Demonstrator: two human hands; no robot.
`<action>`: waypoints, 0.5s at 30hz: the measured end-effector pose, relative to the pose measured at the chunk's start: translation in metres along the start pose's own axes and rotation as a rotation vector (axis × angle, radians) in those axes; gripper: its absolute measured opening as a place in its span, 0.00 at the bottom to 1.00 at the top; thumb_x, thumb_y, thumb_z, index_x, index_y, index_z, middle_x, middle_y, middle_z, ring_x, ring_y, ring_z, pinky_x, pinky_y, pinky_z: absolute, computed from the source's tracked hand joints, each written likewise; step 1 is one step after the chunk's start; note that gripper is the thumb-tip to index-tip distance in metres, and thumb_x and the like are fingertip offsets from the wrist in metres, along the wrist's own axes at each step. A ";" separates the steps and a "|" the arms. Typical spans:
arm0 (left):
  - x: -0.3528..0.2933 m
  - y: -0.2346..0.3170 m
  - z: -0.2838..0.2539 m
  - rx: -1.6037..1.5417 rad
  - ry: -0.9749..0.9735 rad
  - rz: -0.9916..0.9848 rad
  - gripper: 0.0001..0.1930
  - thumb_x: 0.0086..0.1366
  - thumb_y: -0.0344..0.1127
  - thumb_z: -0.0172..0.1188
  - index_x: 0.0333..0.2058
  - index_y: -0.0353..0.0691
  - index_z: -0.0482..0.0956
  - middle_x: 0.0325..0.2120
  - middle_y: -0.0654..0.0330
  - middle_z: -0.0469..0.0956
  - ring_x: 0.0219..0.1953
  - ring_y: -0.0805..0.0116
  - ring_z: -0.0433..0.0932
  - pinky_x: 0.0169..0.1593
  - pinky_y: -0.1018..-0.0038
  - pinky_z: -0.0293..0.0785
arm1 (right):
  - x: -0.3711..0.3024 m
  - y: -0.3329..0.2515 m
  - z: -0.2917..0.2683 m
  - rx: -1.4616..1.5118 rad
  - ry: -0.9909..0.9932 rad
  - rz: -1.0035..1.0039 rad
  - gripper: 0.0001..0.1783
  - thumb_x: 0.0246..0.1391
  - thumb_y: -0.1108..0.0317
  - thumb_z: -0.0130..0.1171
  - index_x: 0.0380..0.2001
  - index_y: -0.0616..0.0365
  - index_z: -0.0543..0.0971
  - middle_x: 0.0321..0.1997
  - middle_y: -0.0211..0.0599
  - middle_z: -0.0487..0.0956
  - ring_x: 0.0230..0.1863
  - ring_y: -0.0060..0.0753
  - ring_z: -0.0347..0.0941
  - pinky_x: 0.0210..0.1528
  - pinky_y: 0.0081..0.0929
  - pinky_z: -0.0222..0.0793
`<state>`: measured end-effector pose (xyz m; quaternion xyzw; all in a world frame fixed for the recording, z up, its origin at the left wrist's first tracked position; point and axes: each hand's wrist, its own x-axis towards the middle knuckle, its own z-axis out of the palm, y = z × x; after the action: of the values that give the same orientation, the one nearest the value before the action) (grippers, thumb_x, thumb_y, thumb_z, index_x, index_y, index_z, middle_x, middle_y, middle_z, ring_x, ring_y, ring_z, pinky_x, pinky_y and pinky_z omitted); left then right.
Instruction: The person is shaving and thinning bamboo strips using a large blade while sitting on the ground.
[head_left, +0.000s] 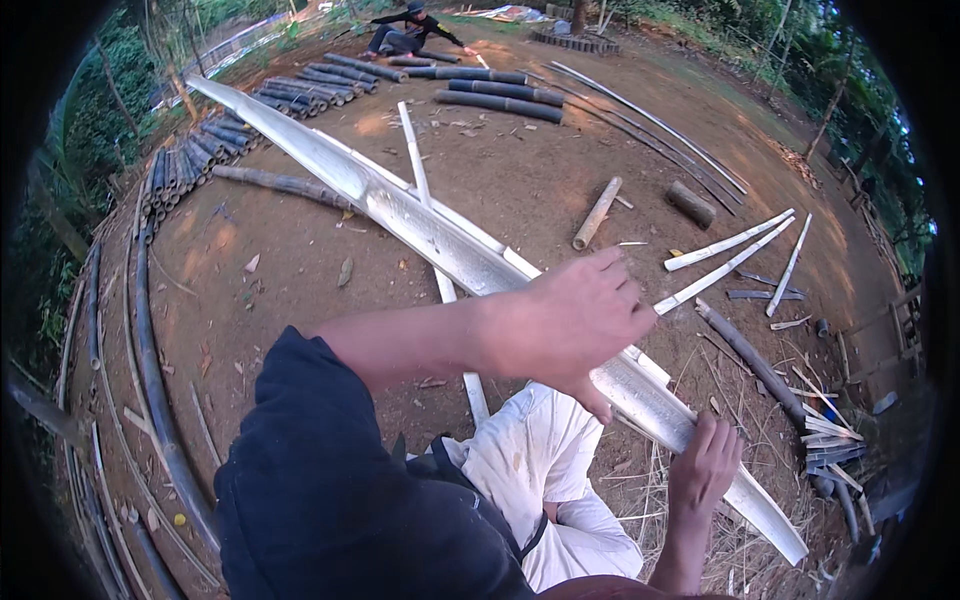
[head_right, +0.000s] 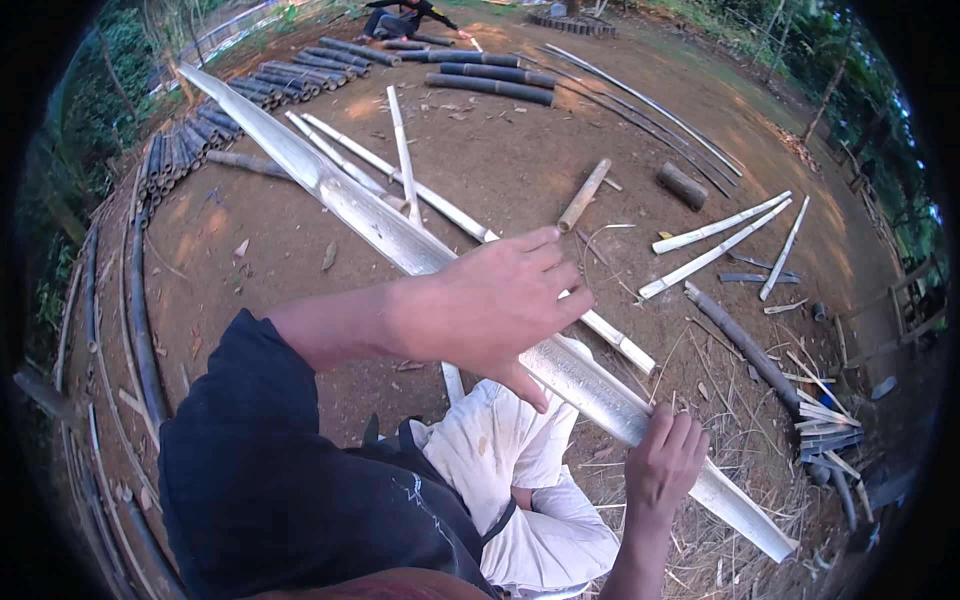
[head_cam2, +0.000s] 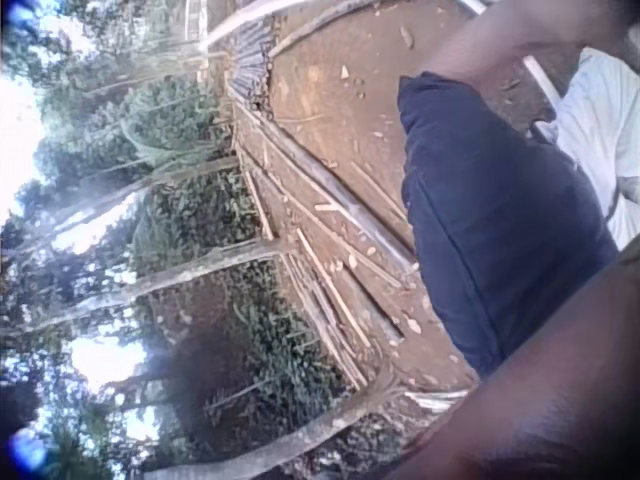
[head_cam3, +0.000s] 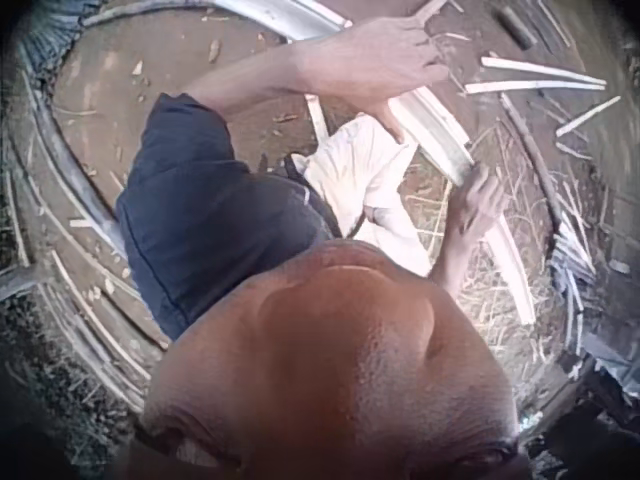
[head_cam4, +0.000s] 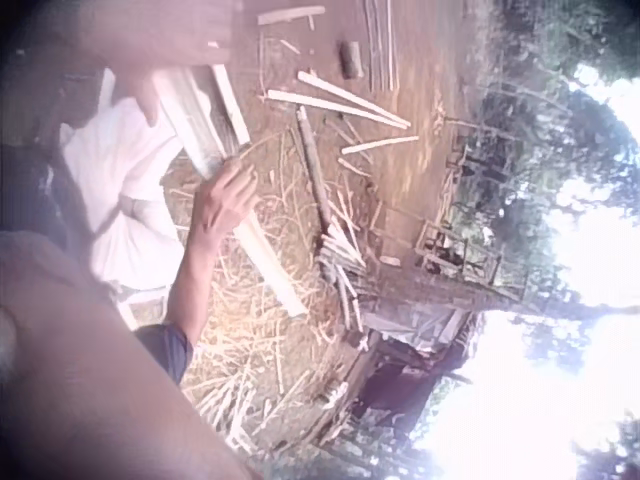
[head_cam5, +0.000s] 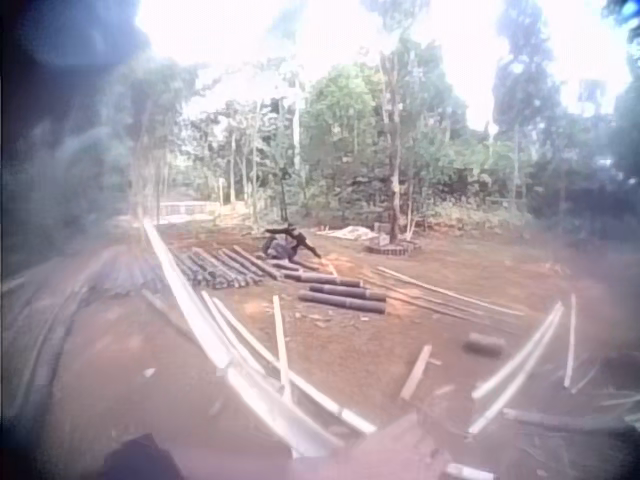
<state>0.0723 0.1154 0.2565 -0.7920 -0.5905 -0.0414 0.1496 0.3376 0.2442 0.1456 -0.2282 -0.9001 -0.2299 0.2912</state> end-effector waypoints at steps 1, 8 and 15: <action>-0.010 -0.013 0.028 -0.234 -0.485 -0.114 0.44 0.51 0.72 0.66 0.43 0.29 0.78 0.30 0.49 0.82 0.42 0.50 0.83 0.53 0.57 0.77 | -0.010 -0.010 0.007 -0.010 -0.074 -0.062 0.09 0.53 0.78 0.54 0.39 0.61 0.73 0.27 0.38 0.67 0.27 0.40 0.66 0.32 0.38 0.61; -0.073 0.012 0.225 -1.335 -1.181 -0.258 0.32 0.64 0.64 0.63 0.35 0.31 0.81 0.22 0.56 0.81 0.21 0.68 0.82 0.29 0.72 0.80 | -0.114 -0.058 0.049 0.158 -0.501 -0.095 0.08 0.50 0.74 0.54 0.36 0.57 0.74 0.28 0.39 0.71 0.31 0.43 0.73 0.40 0.41 0.70; -0.072 0.060 0.264 -1.971 -1.734 -0.211 0.27 0.73 0.52 0.55 0.52 0.28 0.76 0.24 0.56 0.80 0.26 0.63 0.84 0.34 0.69 0.82 | -0.146 -0.062 0.037 0.119 -0.376 -0.084 0.04 0.52 0.70 0.58 0.33 0.54 0.75 0.27 0.30 0.70 0.29 0.30 0.70 0.32 0.32 0.63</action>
<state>0.0786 0.1084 -0.0236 -0.2880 -0.2750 0.0549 -0.9157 0.3941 0.1750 0.0098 -0.2116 -0.9594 -0.1415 0.1214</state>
